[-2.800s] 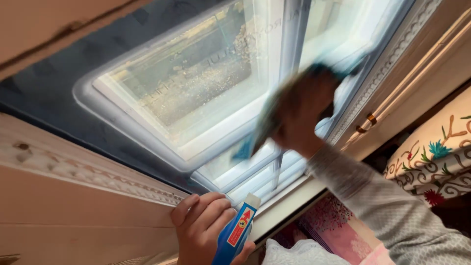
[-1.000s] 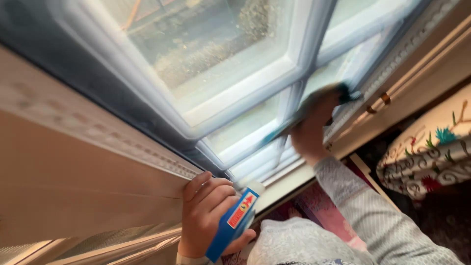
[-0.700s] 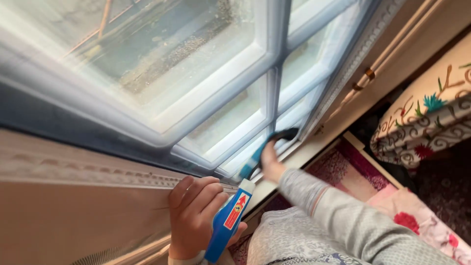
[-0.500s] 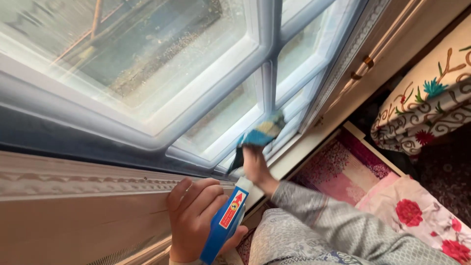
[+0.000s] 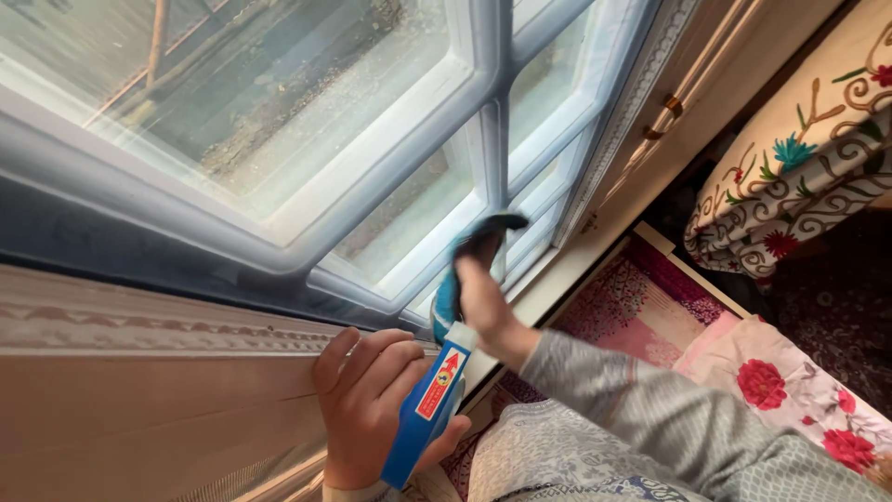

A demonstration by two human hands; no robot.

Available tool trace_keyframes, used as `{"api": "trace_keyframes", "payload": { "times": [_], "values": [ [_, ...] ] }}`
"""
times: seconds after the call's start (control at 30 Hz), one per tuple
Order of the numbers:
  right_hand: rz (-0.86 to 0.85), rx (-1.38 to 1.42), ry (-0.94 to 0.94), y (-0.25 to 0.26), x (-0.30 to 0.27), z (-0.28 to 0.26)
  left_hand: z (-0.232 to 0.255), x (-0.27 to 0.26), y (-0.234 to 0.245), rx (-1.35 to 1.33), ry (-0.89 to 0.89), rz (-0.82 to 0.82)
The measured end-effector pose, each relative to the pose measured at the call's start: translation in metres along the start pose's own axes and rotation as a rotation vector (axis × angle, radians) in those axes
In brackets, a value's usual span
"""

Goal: The person sprays a window with a blue liquid from a spray bottle and wipes the glass and frame with a cloth. They repeatedly spray and wipe different sections of the window to remove dirt and streaks.

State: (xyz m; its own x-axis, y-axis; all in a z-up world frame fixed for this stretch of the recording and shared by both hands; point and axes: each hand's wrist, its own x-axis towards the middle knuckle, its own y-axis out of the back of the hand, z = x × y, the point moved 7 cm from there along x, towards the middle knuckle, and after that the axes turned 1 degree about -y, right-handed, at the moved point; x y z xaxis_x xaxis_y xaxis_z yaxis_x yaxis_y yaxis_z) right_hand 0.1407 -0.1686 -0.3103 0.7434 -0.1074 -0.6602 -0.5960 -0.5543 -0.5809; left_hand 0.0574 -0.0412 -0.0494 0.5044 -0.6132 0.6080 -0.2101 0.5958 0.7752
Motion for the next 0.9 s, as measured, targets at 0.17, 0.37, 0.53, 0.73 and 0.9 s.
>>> {"api": "trace_keyframes", "payload": {
  "times": [0.17, 0.37, 0.53, 0.73, 0.9],
  "values": [
    [-0.180, -1.129, 1.399, -0.065, -0.053, -0.082, 0.000, -0.002, 0.006, -0.024, -0.014, 0.037],
    [0.102, -0.587, 0.699, 0.038, 0.084, -0.053, 0.001, -0.003, 0.010, 0.002, -0.029, 0.060],
    [0.096, -0.206, -0.088, 0.048, 0.069, 0.024, 0.005, 0.001, 0.010, 0.010, -0.021, 0.085],
    [-0.256, -1.495, 1.243, -0.030, -0.022, -0.016, 0.004, 0.003, 0.005, 0.007, -0.010, 0.070],
    [-0.057, -0.684, 1.429, 0.034, 0.092, -0.097, 0.003, -0.001, 0.007, 0.023, 0.015, 0.077]
  ]
}}
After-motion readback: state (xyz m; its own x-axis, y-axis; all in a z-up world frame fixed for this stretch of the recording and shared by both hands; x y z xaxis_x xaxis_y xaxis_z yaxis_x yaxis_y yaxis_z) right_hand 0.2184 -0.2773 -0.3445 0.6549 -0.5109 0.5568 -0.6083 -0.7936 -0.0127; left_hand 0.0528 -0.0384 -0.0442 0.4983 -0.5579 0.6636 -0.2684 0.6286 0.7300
